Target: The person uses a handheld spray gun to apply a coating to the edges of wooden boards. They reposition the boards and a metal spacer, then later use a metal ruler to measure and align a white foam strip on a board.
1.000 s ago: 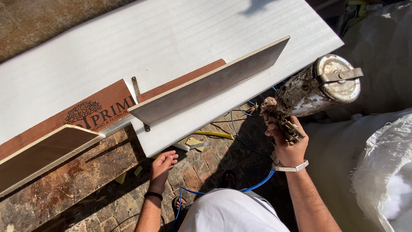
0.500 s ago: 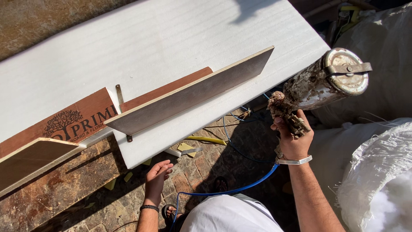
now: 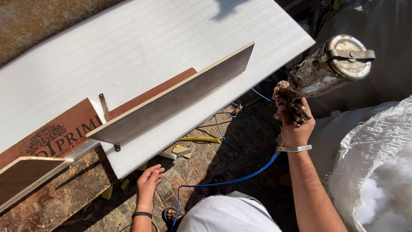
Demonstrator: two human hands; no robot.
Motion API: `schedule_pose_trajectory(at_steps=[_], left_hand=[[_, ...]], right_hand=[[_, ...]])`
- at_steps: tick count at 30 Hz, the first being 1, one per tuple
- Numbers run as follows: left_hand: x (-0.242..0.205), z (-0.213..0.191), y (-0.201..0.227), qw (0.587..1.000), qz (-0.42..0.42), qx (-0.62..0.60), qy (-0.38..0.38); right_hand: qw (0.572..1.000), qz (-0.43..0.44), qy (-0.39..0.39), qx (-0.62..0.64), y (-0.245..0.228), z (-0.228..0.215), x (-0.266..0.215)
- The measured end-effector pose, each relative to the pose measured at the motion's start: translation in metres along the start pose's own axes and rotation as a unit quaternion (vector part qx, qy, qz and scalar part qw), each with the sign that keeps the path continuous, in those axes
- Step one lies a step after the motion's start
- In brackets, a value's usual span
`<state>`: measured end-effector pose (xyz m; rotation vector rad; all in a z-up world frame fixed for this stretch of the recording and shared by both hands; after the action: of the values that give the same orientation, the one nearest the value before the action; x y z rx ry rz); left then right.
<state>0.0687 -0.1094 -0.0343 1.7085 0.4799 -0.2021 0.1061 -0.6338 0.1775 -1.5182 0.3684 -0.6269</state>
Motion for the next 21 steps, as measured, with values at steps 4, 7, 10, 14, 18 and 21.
schedule_pose_trajectory(at_steps=[4,7,10,14,18,21], left_hand=[[-0.006,0.004,0.013,1.0,-0.004,0.01,-0.001],[-0.013,0.0,0.017,1.0,-0.018,0.023,0.004],[-0.018,-0.003,0.019,0.999,-0.024,0.03,0.01],[-0.019,-0.007,0.021,0.999,-0.033,0.024,0.017],[-0.021,-0.005,0.022,0.999,-0.025,0.036,0.012],[-0.022,-0.006,0.021,1.0,-0.01,0.01,0.006]], right_hand=[[0.999,0.027,0.003,-0.031,0.015,0.0,-0.008],[0.998,0.046,0.001,-0.042,0.028,-0.003,-0.017],[0.996,0.065,-0.002,-0.059,0.036,-0.007,-0.022],[0.997,0.052,-0.006,-0.051,0.038,-0.007,-0.024],[0.995,0.068,0.001,-0.067,0.039,-0.015,-0.024],[0.995,0.069,-0.014,-0.075,0.04,-0.011,-0.029]])
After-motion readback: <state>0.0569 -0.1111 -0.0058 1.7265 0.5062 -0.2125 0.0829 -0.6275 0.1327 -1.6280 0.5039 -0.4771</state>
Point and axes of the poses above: each hand's wrist, its own x-axis towards the middle knuckle, its own z-axis out of the palm, y = z × x, the point moved 6 cm from there along x, towards the middle knuckle, and after that the axes turned 8 degrees about z, right-handed, at the moved point
